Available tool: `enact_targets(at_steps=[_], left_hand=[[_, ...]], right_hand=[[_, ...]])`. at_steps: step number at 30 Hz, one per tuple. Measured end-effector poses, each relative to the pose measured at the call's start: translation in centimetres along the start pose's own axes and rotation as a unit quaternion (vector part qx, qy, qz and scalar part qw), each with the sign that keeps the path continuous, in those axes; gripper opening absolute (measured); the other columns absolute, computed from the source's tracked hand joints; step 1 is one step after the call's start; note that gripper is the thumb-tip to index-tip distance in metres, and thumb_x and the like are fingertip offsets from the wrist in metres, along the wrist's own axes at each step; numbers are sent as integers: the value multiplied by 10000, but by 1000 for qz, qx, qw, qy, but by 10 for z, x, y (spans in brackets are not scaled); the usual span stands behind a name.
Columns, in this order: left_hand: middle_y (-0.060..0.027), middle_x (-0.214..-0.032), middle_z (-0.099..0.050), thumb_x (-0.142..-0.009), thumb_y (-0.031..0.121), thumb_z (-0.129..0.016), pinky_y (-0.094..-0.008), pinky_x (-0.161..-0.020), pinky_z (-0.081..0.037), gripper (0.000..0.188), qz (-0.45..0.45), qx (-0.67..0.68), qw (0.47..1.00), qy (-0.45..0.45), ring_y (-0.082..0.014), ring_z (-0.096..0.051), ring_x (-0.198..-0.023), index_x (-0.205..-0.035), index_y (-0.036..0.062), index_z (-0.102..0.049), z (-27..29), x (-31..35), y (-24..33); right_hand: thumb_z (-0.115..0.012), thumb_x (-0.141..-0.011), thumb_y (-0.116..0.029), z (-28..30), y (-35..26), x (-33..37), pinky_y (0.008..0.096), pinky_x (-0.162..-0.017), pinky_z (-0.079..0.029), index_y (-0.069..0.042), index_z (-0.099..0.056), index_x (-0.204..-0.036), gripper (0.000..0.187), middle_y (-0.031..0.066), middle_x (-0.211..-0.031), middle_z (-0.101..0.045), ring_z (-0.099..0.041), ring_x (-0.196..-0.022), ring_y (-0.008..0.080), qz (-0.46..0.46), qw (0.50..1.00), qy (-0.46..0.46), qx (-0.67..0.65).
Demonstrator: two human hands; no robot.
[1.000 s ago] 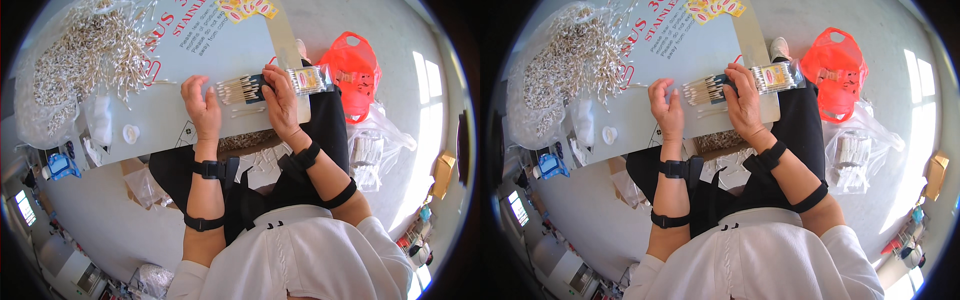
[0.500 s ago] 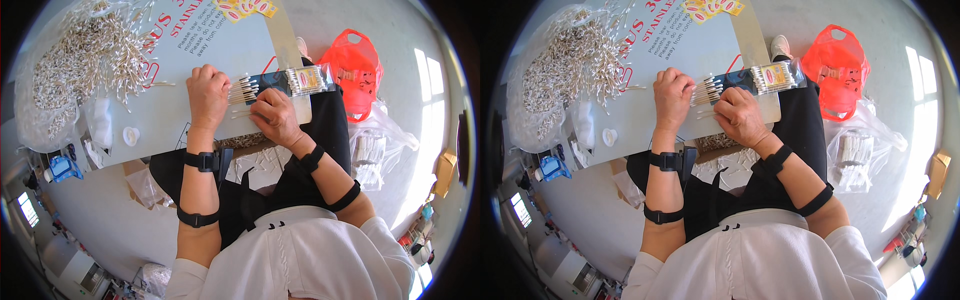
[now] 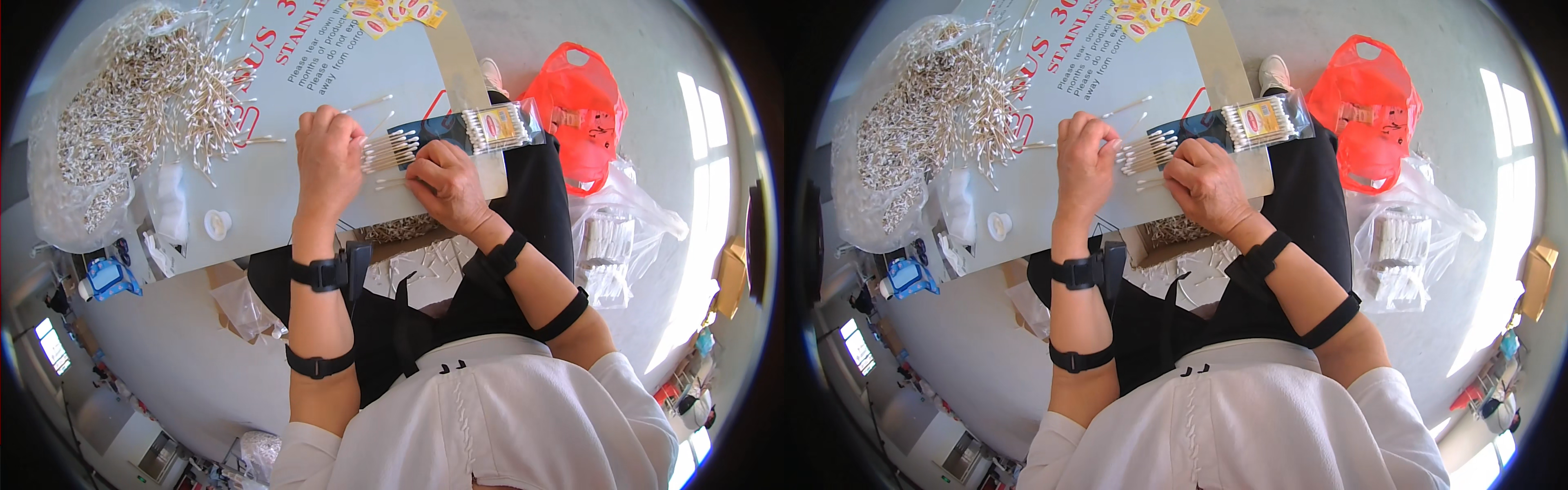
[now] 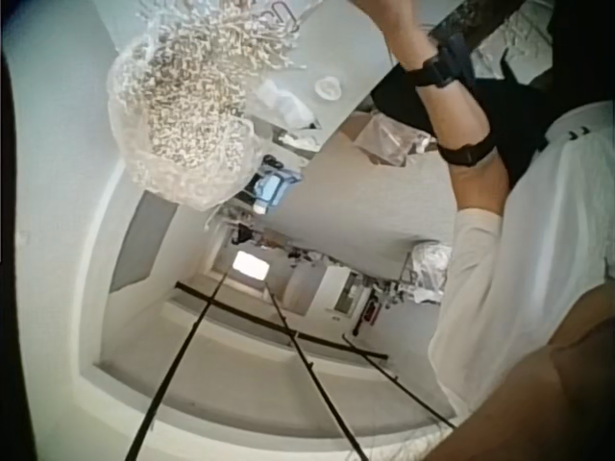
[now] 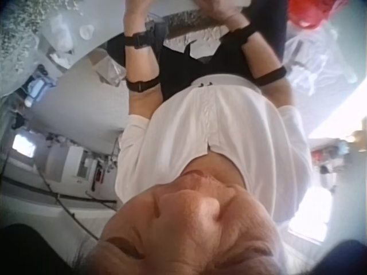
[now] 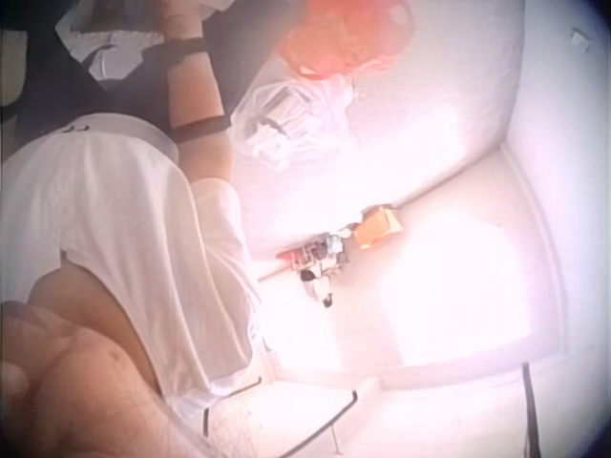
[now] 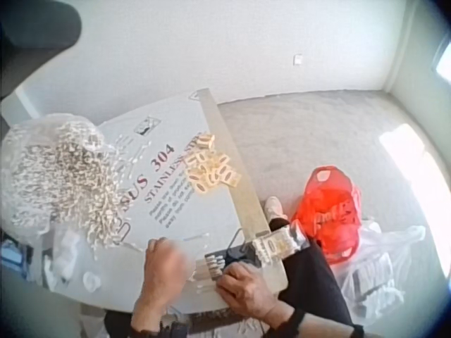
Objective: Organizing cotton swabs and placing them into a small plastic package.
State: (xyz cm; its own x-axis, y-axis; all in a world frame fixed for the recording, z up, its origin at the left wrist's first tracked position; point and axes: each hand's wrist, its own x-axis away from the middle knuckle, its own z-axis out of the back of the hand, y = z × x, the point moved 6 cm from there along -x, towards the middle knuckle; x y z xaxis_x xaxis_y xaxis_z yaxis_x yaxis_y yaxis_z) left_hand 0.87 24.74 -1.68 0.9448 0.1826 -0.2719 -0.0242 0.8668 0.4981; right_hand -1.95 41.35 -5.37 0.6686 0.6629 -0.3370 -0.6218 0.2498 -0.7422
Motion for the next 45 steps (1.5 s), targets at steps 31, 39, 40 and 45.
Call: enact_targets(at_steps=[31,39,40,45], left_hand=[[-55,-1048,-560,-718,-11,-699,-440,-910,-393,276,105,-118,981,110,-295,-496,-1065,-958,102,-626,31,26,-75],[-30,-964,-547,-698,65,-757,-418,-899,-385,232,54,-228,966,-109,-270,-489,-1025,-879,128,-626,64,5,-133],[-30,-964,-547,-698,65,-757,-418,-899,-385,232,55,-227,966,-108,-270,-489,-1025,-879,128,-626,62,4,-136],[-23,-922,-547,-749,88,-709,-404,-872,-382,109,-24,-138,984,-110,-257,-496,-989,-805,113,-619,11,-16,-78]], right_hand=[[-722,-718,-65,2,0,-9,372,-660,-486,-84,-632,-773,107,47,-801,-565,-589,-754,255,-22,1000,18,11],[-721,-715,-61,2,-2,-10,372,-655,-485,-78,-628,-767,108,48,-797,-561,-587,-747,255,-18,1000,17,10],[-721,-715,-61,1,-3,-11,372,-655,-485,-78,-628,-767,108,48,-797,-561,-587,-747,255,-18,1000,17,11],[-716,-712,-56,1,-1,-9,373,-657,-486,-71,-622,-758,105,51,-787,-554,-586,-740,258,-21,1000,21,5]])
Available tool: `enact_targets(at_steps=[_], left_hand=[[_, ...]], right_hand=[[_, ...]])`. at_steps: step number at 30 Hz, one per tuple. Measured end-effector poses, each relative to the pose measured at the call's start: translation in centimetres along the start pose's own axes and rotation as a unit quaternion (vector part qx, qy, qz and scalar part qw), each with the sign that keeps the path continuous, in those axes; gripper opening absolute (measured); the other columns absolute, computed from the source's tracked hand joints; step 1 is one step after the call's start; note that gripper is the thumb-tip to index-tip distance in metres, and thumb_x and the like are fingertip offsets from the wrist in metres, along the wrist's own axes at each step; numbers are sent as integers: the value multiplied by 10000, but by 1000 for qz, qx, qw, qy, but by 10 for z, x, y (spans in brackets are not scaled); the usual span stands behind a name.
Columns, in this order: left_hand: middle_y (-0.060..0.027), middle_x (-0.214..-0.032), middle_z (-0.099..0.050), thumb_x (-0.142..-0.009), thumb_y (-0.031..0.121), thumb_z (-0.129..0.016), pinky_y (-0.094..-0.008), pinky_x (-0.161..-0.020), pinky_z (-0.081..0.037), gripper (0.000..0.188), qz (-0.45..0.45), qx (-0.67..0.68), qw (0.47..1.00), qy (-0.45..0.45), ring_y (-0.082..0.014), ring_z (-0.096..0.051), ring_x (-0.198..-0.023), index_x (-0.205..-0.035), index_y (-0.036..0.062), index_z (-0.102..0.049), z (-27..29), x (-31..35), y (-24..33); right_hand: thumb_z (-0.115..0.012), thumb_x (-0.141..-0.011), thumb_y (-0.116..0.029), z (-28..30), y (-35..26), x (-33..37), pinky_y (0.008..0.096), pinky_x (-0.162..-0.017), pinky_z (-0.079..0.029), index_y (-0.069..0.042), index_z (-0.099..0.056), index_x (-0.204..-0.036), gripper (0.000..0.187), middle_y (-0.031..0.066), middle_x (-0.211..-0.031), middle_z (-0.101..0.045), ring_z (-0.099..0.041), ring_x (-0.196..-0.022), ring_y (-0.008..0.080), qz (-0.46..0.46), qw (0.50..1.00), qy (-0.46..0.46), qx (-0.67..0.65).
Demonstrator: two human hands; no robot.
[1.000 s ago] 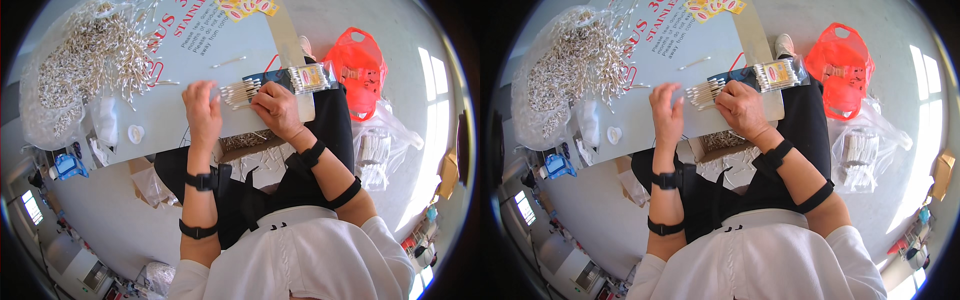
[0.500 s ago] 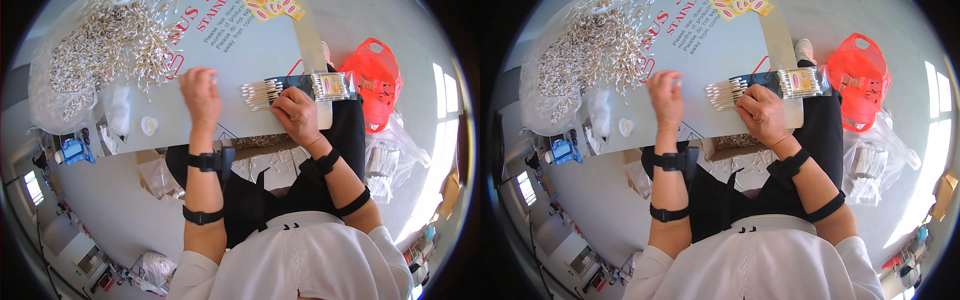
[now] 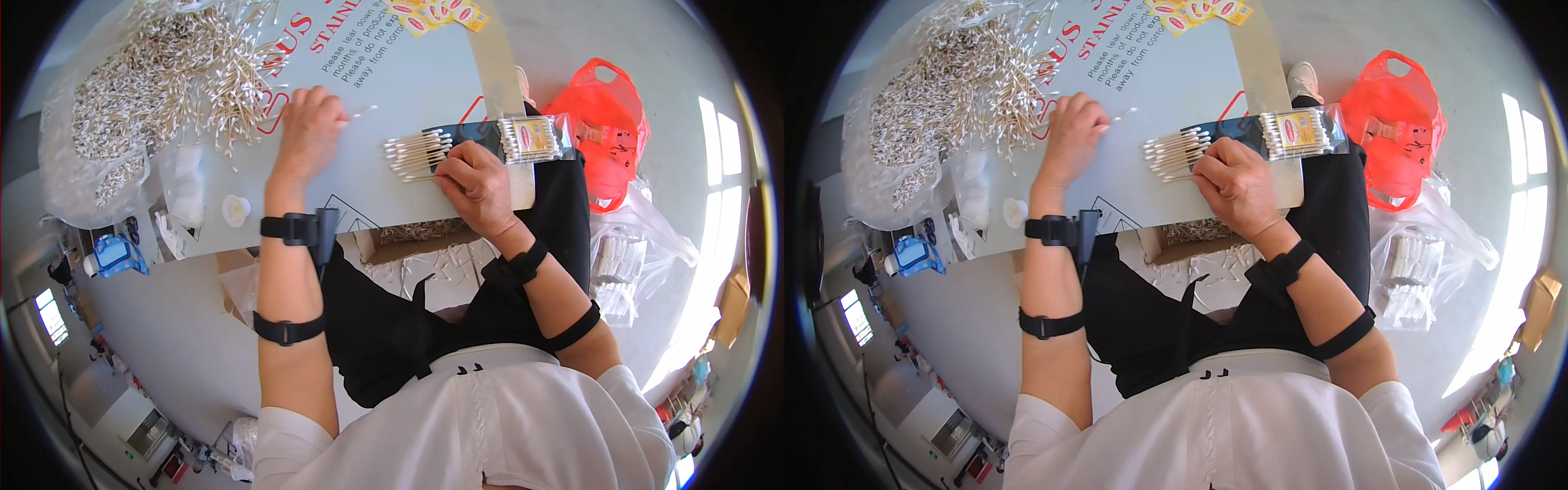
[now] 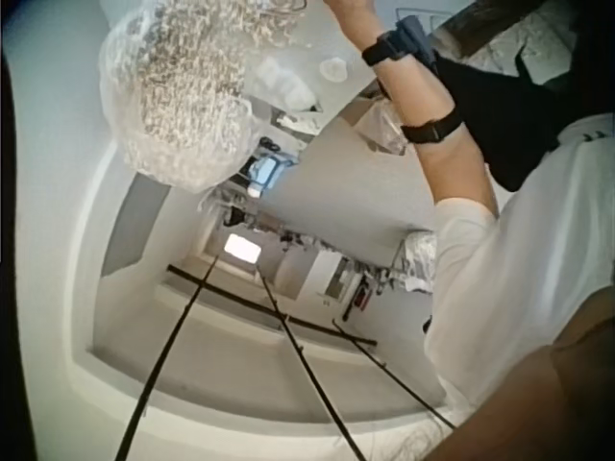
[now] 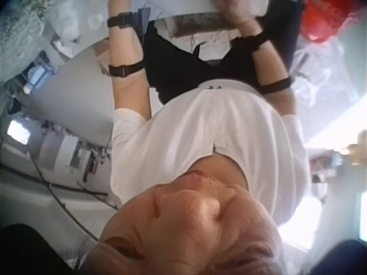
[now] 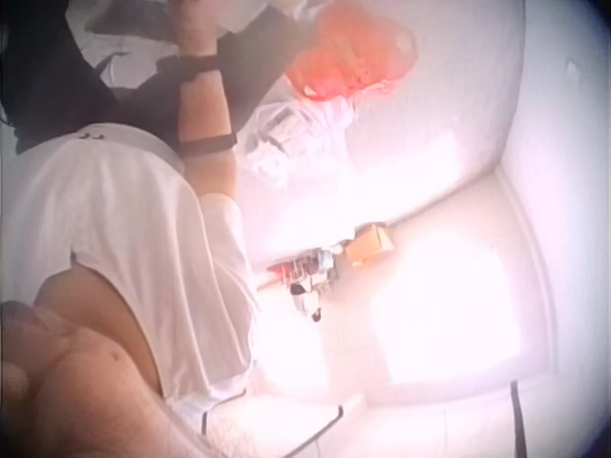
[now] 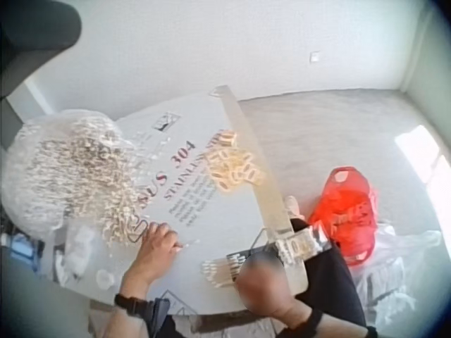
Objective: Organizing cotton swabs and placing them into a small plastic package.
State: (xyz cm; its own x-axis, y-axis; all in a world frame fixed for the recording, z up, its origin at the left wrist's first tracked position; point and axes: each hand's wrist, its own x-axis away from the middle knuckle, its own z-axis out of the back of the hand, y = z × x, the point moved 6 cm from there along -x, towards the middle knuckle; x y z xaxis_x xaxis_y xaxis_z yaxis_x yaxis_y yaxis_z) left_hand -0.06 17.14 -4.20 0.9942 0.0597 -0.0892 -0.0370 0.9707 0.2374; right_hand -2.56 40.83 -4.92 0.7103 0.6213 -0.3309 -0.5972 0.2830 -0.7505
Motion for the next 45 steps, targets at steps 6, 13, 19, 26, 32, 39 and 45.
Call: enact_targets(at_steps=[6,13,19,26,32,39,45], left_hand=[[-45,-872,-583,-746,60,-675,-423,-867,-402,47,-20,89,993,-70,-259,-509,-979,-728,90,-643,-22,-22,71],[-47,-839,-587,-735,55,-702,-396,-858,-430,73,38,69,997,11,-269,-514,-937,-744,60,-630,-17,-36,68],[-81,-979,-604,-778,75,-689,-390,-910,-438,149,19,132,991,23,-287,-525,-1016,-926,78,-671,-31,-13,83],[-175,-1436,-421,-1019,308,-455,-404,-1137,-292,515,178,472,812,293,-276,-392,-1347,-1415,-15,-391,-42,30,81],[-229,-1423,-427,-1038,319,-408,-416,-1148,-281,515,184,553,751,310,-294,-398,-1347,-1409,-37,-392,-49,23,90],[-105,-1135,-593,-893,90,-629,-379,-997,-407,199,186,412,848,276,-247,-558,-1077,-1085,40,-614,-33,37,78],[-22,-783,-517,-690,-9,-715,-362,-736,-406,157,21,150,973,172,-240,-515,-803,-747,89,-605,-12,22,106]], right_hand=[[-732,-691,-59,2,1,2,380,-666,-490,-69,-628,-814,161,66,-831,-560,-591,-770,277,-17,1000,10,-13],[-650,-833,1,8,19,10,318,-759,-493,-14,-613,-1022,193,109,-1071,-553,-581,-871,220,-137,974,95,-151],[-509,-987,-114,3,31,-1,321,-1006,-409,17,-557,-1213,266,141,-1317,-524,-521,-1168,230,-141,944,152,-256],[-464,-1031,-194,-18,34,-25,329,-1100,-321,27,-517,-1309,359,165,-1415,-479,-438,-1319,242,-141,907,184,-352],[-429,-1046,-250,-27,27,-20,330,-1123,-348,50,-474,-1356,433,145,-1440,-451,-435,-1324,205,-158,910,157,-349],[-526,-1001,-117,-3,40,-9,278,-905,-495,45,-579,-1203,264,88,-1102,-632,-615,-1024,155,-216,861,201,-414],[-621,-883,-15,21,22,27,291,-610,-479,-3,-608,-918,39,62,-772,-627,-590,-649,183,-241,943,94,-210]])
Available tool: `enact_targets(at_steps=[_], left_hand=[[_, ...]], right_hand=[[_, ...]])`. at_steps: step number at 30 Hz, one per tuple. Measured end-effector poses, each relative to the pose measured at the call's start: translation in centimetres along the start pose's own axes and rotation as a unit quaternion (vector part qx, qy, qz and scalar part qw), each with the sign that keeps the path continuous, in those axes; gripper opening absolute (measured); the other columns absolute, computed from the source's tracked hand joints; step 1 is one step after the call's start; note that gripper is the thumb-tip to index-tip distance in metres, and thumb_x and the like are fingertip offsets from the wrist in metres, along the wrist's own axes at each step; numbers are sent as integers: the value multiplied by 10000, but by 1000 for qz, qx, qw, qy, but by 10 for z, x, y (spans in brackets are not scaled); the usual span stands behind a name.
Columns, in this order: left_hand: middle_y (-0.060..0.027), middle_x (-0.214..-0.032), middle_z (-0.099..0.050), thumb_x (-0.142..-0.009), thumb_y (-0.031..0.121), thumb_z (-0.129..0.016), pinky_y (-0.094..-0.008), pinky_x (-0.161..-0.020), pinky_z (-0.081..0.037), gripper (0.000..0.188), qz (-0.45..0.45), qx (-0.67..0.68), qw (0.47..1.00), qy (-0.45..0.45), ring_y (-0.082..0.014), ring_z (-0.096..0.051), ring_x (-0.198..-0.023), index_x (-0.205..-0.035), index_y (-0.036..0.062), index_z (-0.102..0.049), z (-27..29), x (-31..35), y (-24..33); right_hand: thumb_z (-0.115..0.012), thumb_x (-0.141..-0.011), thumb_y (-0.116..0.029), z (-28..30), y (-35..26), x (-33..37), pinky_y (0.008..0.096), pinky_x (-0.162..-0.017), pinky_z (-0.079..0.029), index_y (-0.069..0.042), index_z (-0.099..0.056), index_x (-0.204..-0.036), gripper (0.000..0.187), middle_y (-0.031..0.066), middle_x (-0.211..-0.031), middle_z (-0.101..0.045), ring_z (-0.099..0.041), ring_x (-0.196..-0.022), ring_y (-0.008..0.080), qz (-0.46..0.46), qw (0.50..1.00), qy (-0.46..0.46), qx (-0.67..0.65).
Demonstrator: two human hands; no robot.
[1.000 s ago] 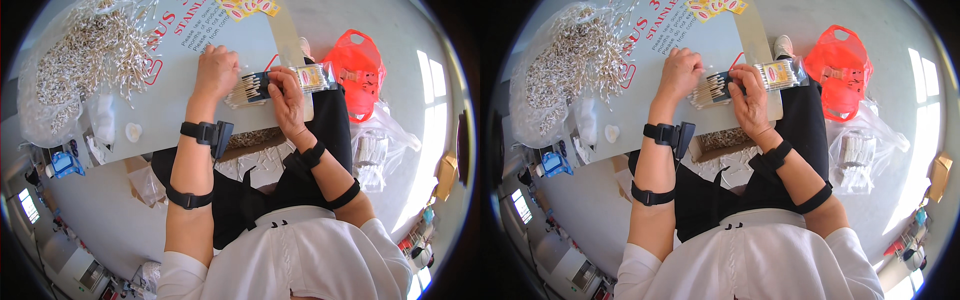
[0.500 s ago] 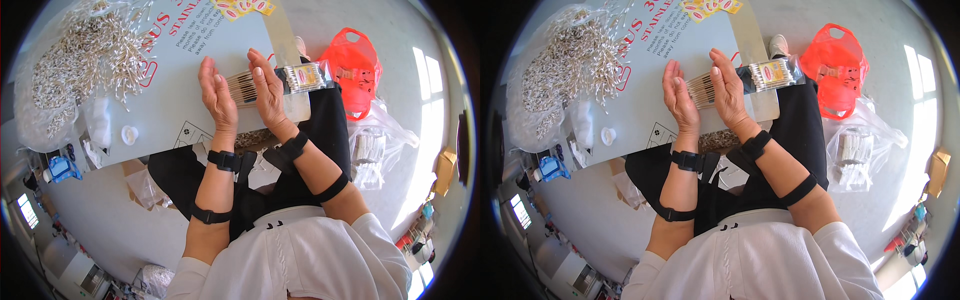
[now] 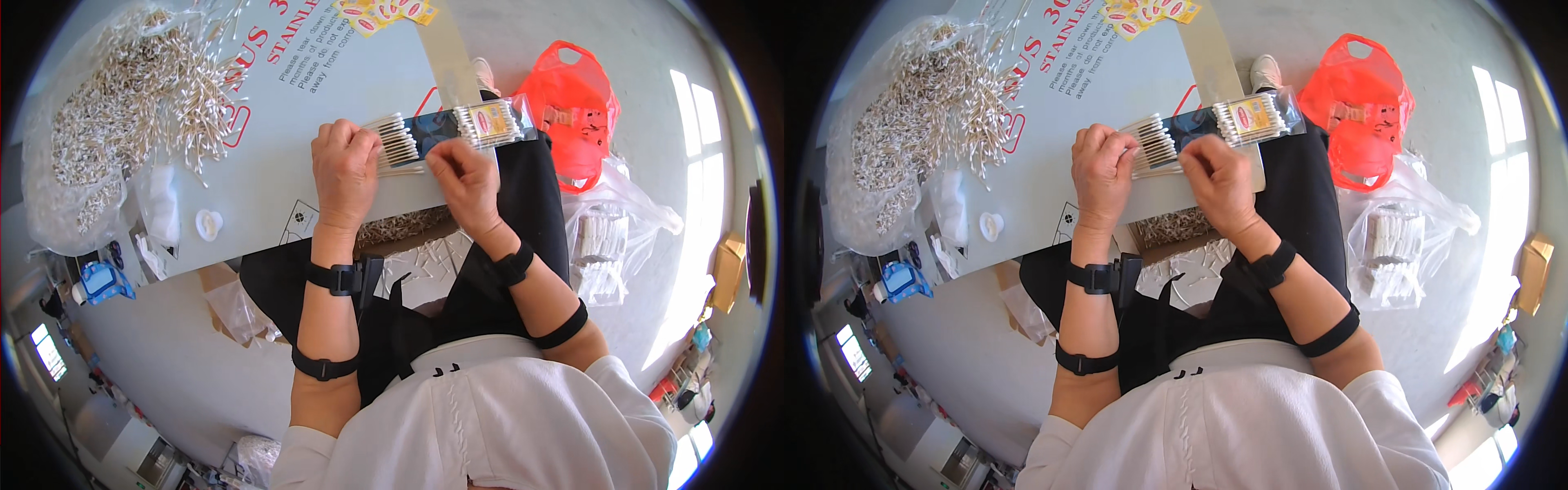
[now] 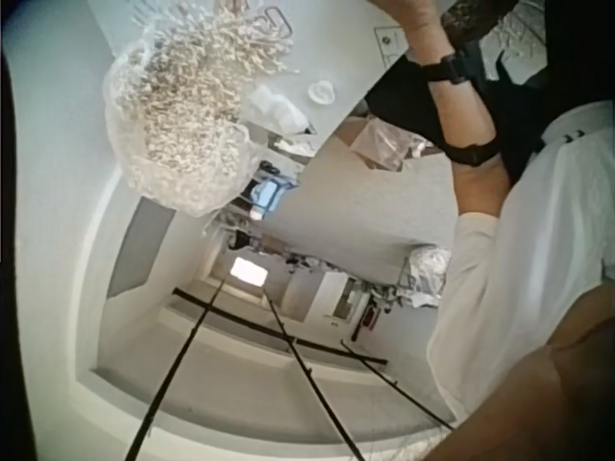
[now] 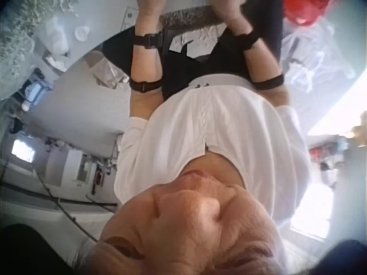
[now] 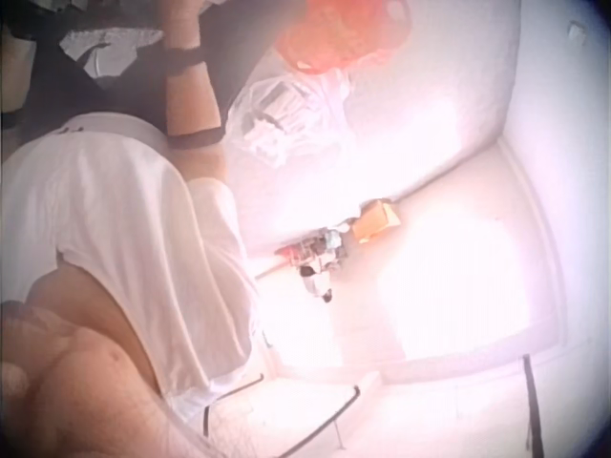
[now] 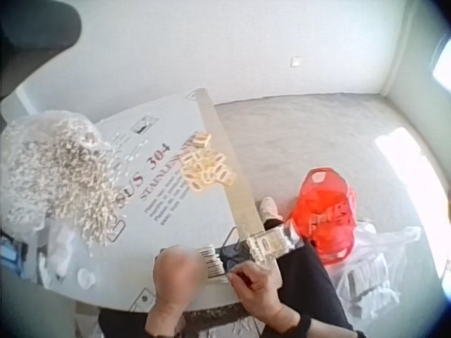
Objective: Organizing cotton swabs and placing them into a small plastic package.
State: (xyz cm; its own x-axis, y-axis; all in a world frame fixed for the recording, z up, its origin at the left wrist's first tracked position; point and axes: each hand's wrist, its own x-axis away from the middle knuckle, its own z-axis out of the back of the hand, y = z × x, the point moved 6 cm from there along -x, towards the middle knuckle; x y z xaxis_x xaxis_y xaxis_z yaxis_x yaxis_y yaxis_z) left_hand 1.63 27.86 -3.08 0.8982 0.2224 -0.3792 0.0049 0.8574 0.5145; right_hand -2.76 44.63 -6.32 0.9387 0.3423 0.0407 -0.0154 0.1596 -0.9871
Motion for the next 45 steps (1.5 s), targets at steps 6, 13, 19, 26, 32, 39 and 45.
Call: enact_targets(at_steps=[6,13,19,26,32,39,45], left_hand=[[-23,-793,-520,-706,27,-709,-376,-732,-403,141,-25,-43,997,-56,-240,-515,-805,-734,90,-586,-11,-3,1],[-43,-813,-521,-742,24,-683,-381,-753,-410,136,-11,0,998,-65,-269,-514,-831,-792,85,-572,-14,3,-9],[-55,-848,-542,-771,29,-672,-374,-785,-413,135,-10,56,997,-55,-273,-516,-860,-803,73,-549,3,3,3],[-56,-802,-553,-889,16,-611,-311,-655,-462,113,106,210,965,-117,-199,-558,-727,-854,39,-506,13,21,16],[-37,-751,-523,-924,32,-601,-256,-569,-451,126,145,265,946,-120,-123,-527,-613,-860,32,-493,15,29,20],[-35,-764,-522,-924,28,-599,-254,-573,-446,125,126,260,951,-113,-120,-519,-620,-861,29,-491,20,32,28],[-49,-769,-544,-906,38,-615,-291,-582,-461,117,188,245,930,-201,-178,-546,-617,-863,37,-505,16,57,24]], right_hand=[[-662,-801,-54,-8,-10,8,404,-573,-484,-66,-577,-796,86,109,-748,-595,-606,-667,333,135,978,-37,157],[-656,-809,-49,-6,-4,7,395,-576,-488,-63,-581,-804,77,113,-765,-609,-611,-682,339,143,979,-26,141],[-655,-875,-69,1,1,0,301,-578,-478,-21,-648,-913,62,88,-764,-640,-601,-617,198,8,1000,-23,-10],[-574,-961,-53,-13,-6,7,234,-656,-524,16,-673,-1097,181,86,-905,-701,-636,-731,117,-176,903,-123,-372],[-561,-964,-50,-21,-10,19,260,-690,-556,44,-665,-1090,189,132,-931,-705,-669,-769,155,-259,822,-166,-479],[-609,-934,-51,-19,-12,23,260,-667,-564,49,-674,-1042,161,136,-897,-708,-674,-722,152,-274,821,-161,-474],[-619,-875,-8,-3,-9,22,218,-550,-518,52,-685,-958,121,118,-793,-703,-647,-622,111,-280,865,-175,-379]])
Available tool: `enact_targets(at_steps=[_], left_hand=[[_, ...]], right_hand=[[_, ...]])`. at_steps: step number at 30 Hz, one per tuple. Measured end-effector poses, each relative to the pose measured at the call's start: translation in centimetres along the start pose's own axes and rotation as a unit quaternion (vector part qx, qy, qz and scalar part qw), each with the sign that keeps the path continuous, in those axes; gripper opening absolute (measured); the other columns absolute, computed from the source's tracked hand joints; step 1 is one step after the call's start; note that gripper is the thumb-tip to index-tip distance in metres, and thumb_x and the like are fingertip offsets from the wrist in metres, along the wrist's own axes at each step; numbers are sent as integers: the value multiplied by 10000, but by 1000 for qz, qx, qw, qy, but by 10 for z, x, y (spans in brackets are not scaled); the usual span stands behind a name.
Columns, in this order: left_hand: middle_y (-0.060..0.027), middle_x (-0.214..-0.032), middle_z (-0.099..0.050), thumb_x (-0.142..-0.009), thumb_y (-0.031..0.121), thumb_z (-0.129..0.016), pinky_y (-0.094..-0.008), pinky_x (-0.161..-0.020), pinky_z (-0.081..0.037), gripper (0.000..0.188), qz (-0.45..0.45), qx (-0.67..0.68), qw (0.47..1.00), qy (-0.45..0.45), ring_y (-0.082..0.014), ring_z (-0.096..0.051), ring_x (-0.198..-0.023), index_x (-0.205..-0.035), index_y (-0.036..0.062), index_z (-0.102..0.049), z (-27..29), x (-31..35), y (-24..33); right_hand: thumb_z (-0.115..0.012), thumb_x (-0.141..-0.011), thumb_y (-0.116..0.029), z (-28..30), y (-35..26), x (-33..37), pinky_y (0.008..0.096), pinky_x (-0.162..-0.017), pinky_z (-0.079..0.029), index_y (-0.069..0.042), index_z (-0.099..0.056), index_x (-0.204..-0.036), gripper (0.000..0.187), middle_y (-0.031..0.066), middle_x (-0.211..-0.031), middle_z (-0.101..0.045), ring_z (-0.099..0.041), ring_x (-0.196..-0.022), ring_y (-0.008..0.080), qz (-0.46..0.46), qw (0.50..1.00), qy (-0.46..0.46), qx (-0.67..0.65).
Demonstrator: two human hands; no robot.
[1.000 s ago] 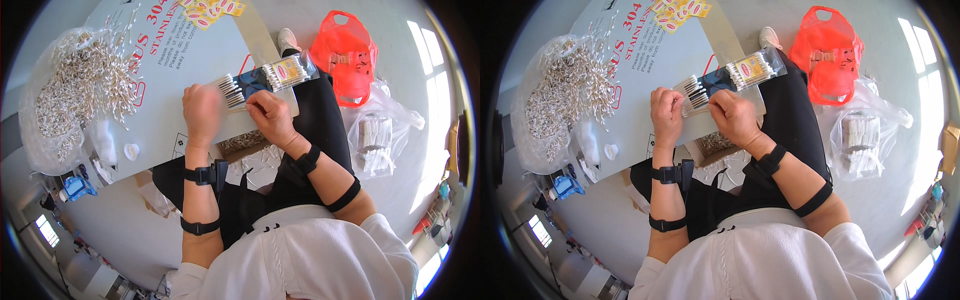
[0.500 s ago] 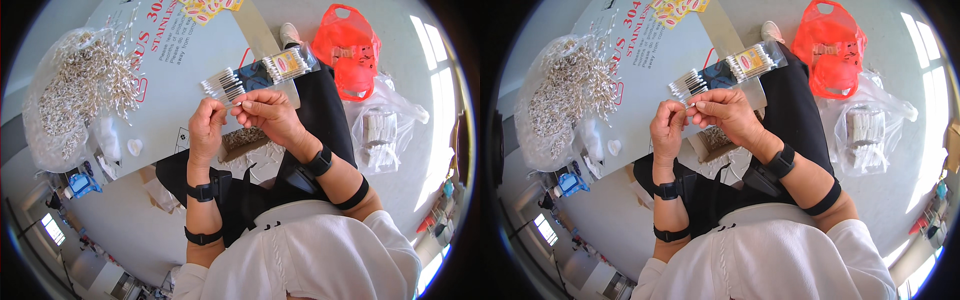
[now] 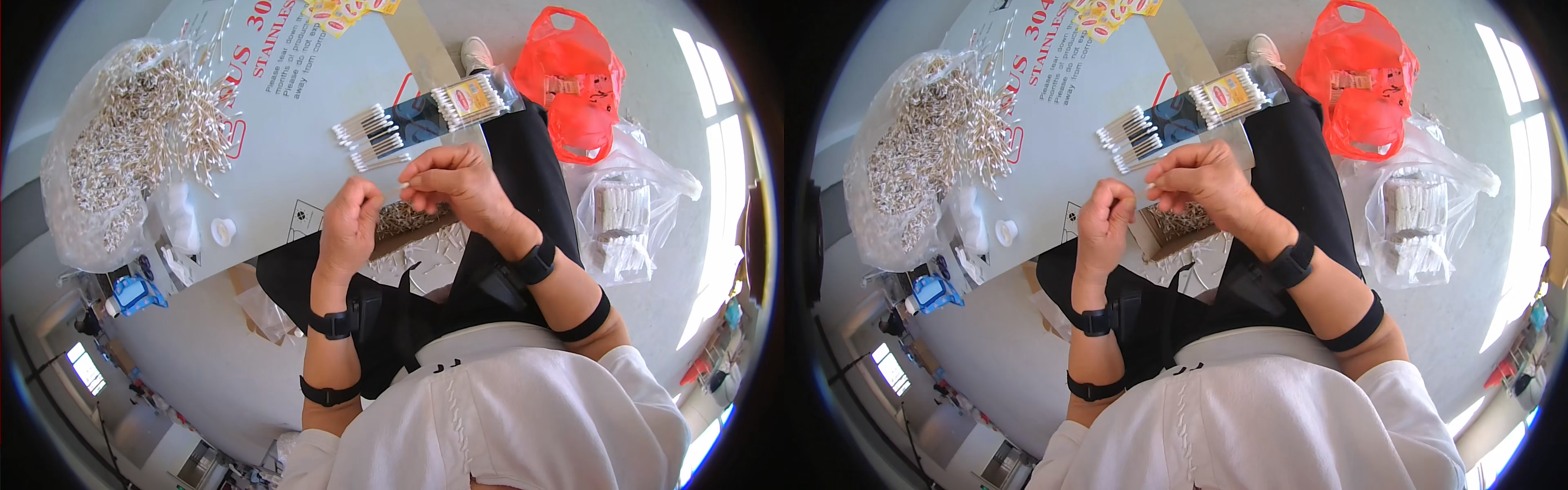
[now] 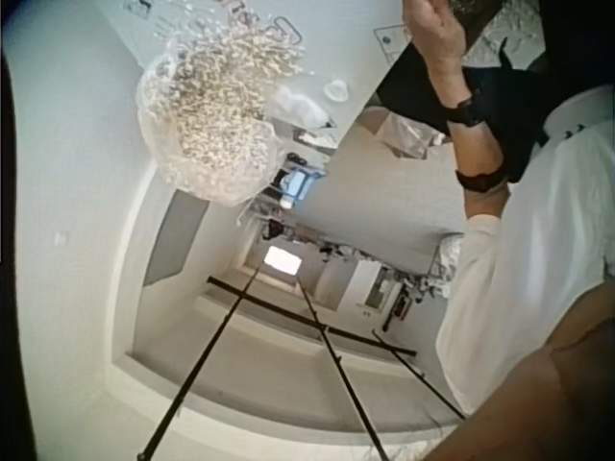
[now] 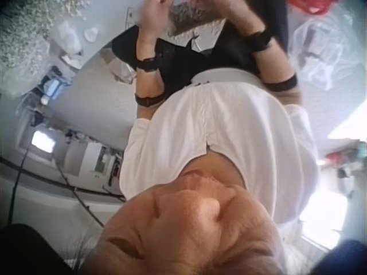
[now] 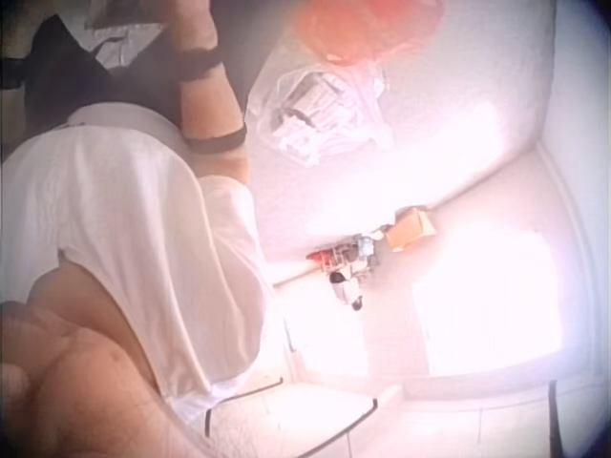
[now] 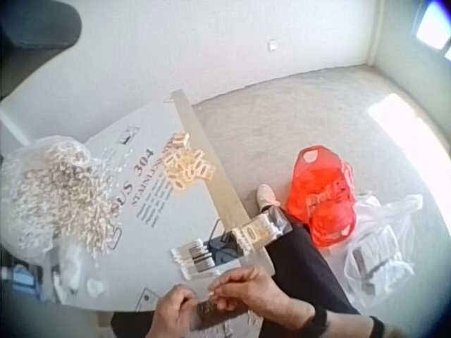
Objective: Organizing cotton swabs and placing them into a small plastic package.
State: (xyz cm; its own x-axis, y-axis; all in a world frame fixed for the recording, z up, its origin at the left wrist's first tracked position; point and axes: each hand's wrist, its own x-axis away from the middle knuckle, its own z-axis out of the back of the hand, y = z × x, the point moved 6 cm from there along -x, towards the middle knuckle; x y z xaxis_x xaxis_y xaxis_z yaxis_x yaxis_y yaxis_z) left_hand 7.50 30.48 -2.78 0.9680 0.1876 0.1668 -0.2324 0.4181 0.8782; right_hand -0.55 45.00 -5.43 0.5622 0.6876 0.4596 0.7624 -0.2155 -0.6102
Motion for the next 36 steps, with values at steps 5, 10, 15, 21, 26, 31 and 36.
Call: enact_targets(at_steps=[5,10,15,21,26,31,36], left_hand=[[-102,-786,-555,-848,18,-632,-376,-597,-472,117,-62,-136,989,-10,-317,-576,-680,-860,39,-518,-16,23,-5],[-112,-790,-545,-834,-8,-636,-349,-599,-457,111,-86,-210,973,36,-318,-555,-670,-857,18,-531,-14,17,0],[-114,-872,-551,-831,-12,-597,-407,-714,-482,110,-37,-179,967,179,-325,-571,-814,-928,36,-585,29,-11,-20],[-68,-993,-573,-831,-19,-588,-387,-890,-438,255,-103,-223,954,173,-277,-504,-1014,-1047,96,-659,41,-71,-18],[-58,-999,-568,-824,-20,-588,-391,-887,-425,218,-110,-238,957,127,-270,-496,-1003,-970,110,-685,31,-90,-22],[-48,-988,-566,-809,-19,-595,-399,-880,-419,233,-132,-257,952,103,-274,-497,-996,-970,122,-685,21,-84,-21],[-63,-1036,-588,-792,-30,-608,-412,-869,-436,248,-140,-217,941,218,-300,-519,-985,-1005,88,-655,42,-67,-26]], right_hand=[[-599,-849,9,45,-8,3,178,-437,-406,45,-675,-881,90,90,-702,-678,-563,-503,66,20,984,149,92],[-596,-868,-9,44,-3,2,171,-448,-404,32,-675,-885,90,74,-716,-676,-573,-528,61,8,980,137,144],[-606,-879,-10,35,2,-4,176,-464,-410,20,-665,-879,66,43,-727,-661,-567,-537,59,37,960,127,248],[-629,-850,-20,17,0,-13,242,-497,-491,44,-647,-827,70,60,-668,-644,-591,-529,87,107,899,92,413],[-622,-868,-43,4,13,-16,265,-499,-493,73,-652,-867,120,82,-685,-661,-621,-534,112,-37,930,47,363],[-610,-889,-59,3,19,-18,256,-518,-504,91,-639,-937,160,90,-689,-660,-624,-538,115,-52,948,51,310],[-604,-900,-60,7,18,-19,251,-520,-509,81,-629,-933,147,81,-688,-643,-616,-543,117,-25,949,47,310]])
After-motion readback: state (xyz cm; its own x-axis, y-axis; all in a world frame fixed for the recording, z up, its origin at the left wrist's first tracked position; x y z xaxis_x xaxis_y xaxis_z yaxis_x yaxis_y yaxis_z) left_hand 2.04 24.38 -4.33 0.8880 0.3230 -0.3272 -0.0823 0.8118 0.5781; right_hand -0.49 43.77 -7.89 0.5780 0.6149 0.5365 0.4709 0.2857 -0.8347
